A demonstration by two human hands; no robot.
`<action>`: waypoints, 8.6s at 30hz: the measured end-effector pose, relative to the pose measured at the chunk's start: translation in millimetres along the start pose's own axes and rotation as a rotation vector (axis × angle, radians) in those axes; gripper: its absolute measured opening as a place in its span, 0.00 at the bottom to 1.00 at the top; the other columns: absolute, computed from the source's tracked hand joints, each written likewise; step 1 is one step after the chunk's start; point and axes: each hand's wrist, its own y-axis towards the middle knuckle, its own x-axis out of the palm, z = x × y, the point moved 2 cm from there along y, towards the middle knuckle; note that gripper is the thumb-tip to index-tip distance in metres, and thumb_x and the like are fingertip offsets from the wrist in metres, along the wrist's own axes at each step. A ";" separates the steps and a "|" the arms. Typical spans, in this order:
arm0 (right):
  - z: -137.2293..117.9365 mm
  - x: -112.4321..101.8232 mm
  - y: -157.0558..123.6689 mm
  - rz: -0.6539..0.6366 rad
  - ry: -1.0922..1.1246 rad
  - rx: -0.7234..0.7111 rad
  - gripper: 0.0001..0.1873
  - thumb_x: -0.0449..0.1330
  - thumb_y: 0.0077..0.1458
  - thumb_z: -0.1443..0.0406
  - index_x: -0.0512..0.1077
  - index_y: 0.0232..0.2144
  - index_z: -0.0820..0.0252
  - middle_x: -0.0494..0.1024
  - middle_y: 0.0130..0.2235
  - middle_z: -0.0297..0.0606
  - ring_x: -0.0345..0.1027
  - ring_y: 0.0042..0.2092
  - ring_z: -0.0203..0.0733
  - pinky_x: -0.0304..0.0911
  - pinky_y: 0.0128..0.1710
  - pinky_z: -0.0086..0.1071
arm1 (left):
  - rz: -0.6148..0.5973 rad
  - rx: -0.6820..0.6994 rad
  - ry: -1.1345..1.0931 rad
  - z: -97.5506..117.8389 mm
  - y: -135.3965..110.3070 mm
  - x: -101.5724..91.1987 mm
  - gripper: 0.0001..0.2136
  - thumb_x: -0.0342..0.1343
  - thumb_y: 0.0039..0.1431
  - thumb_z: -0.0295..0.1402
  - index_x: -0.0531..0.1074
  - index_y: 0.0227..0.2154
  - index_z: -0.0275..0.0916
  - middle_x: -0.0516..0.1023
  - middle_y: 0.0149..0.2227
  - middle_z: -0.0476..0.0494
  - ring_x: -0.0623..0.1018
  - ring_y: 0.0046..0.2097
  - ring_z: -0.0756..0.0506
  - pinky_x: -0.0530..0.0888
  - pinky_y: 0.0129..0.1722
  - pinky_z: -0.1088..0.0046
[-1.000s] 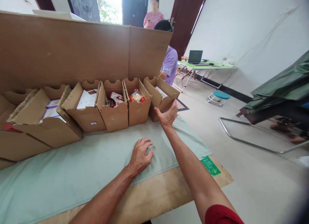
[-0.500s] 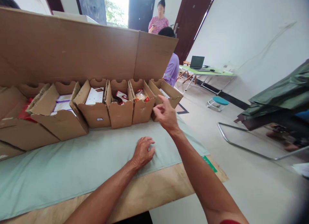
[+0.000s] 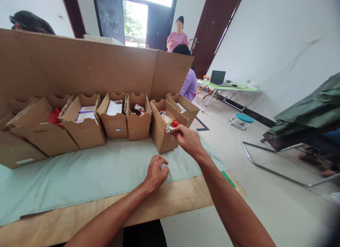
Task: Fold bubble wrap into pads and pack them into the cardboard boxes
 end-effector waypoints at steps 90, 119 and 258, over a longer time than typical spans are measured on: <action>-45.7 159.1 -36.6 -0.137 0.465 0.221 0.28 0.59 0.40 0.44 0.65 0.39 0.54 0.75 0.32 0.41 0.72 0.35 0.57 0.65 0.35 0.46 | 0.891 -0.754 0.836 -39.3 -209.1 -520.2 0.10 0.52 0.55 0.34 0.77 0.32 0.39 0.81 0.33 0.43 0.78 0.37 0.41 0.71 0.39 0.68; -112.1 141.8 -166.1 -0.171 0.936 0.088 0.17 0.60 0.60 0.56 0.79 0.45 0.59 0.85 0.39 0.42 0.80 0.37 0.45 0.74 0.38 0.36 | 0.414 -0.314 0.184 -22.1 -138.8 -230.6 0.14 0.56 0.57 0.33 0.77 0.45 0.41 0.76 0.55 0.37 0.76 0.55 0.39 0.78 0.48 0.61; -46.3 124.7 -145.5 -0.297 -0.043 -0.290 0.28 0.52 0.68 0.59 0.65 0.65 0.65 0.64 0.69 0.52 0.55 0.70 0.57 0.56 0.65 0.53 | -0.285 -0.028 0.930 -50.7 -124.5 -174.8 0.31 0.45 0.70 0.44 0.59 0.68 0.29 0.57 0.72 0.28 0.58 0.73 0.33 0.56 0.71 0.49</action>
